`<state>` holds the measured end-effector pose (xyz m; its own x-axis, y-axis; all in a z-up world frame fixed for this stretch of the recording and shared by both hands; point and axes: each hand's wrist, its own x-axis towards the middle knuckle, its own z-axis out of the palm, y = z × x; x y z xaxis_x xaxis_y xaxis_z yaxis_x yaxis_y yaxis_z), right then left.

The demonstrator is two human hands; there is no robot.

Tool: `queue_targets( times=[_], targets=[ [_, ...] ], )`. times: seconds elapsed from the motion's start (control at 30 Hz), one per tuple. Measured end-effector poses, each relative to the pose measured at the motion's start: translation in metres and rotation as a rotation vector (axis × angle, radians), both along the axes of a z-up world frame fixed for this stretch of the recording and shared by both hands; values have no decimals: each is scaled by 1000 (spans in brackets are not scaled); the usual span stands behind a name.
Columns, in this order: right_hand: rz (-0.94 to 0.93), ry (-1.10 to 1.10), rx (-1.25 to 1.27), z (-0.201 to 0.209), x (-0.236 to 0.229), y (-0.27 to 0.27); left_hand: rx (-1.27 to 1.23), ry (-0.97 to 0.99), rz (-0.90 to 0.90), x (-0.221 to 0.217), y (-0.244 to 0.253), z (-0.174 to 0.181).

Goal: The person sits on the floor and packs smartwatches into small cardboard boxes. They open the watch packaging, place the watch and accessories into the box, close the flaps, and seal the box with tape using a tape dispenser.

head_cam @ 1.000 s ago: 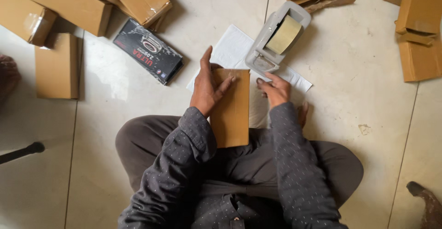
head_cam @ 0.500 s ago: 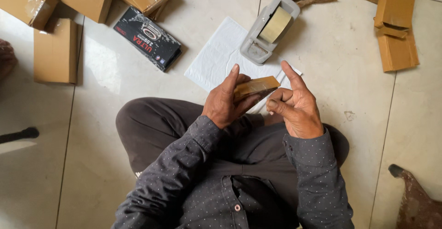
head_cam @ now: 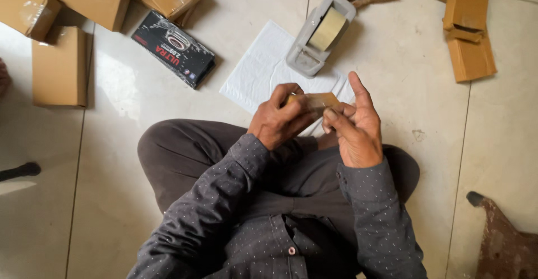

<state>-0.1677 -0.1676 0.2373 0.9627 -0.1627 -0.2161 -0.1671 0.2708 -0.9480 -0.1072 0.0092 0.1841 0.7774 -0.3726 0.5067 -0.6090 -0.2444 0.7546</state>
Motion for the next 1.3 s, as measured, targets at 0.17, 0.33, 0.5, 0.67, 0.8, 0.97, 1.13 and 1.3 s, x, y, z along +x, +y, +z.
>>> queue_targets(
  times=[0.17,0.33,0.5,0.67,0.8,0.97,1.13,1.3],
  targets=[
    [-39,-37,-49,-12,-2,11,-9,-45,21,-11,5,-7],
    [-71,4,-65,-15,-7,12,19,-51,49,-16,3,-14],
    [-64,56,-84,-18,-5,17,-4,-42,51,-19,8,-29],
    [-77,93,-105,-16,-8,19,-62,6,58,-22,6,-34],
    [-74,181,-110,-12,-12,17,36,64,15,-28,17,-15],
    [10,222,-223,-7,-16,12,354,-76,-139,-23,37,25],
    [122,40,-501,-12,-15,22,371,-23,-213,-12,50,51],
    [112,-97,-714,-23,-11,23,364,52,-299,-5,55,60]
  ],
)
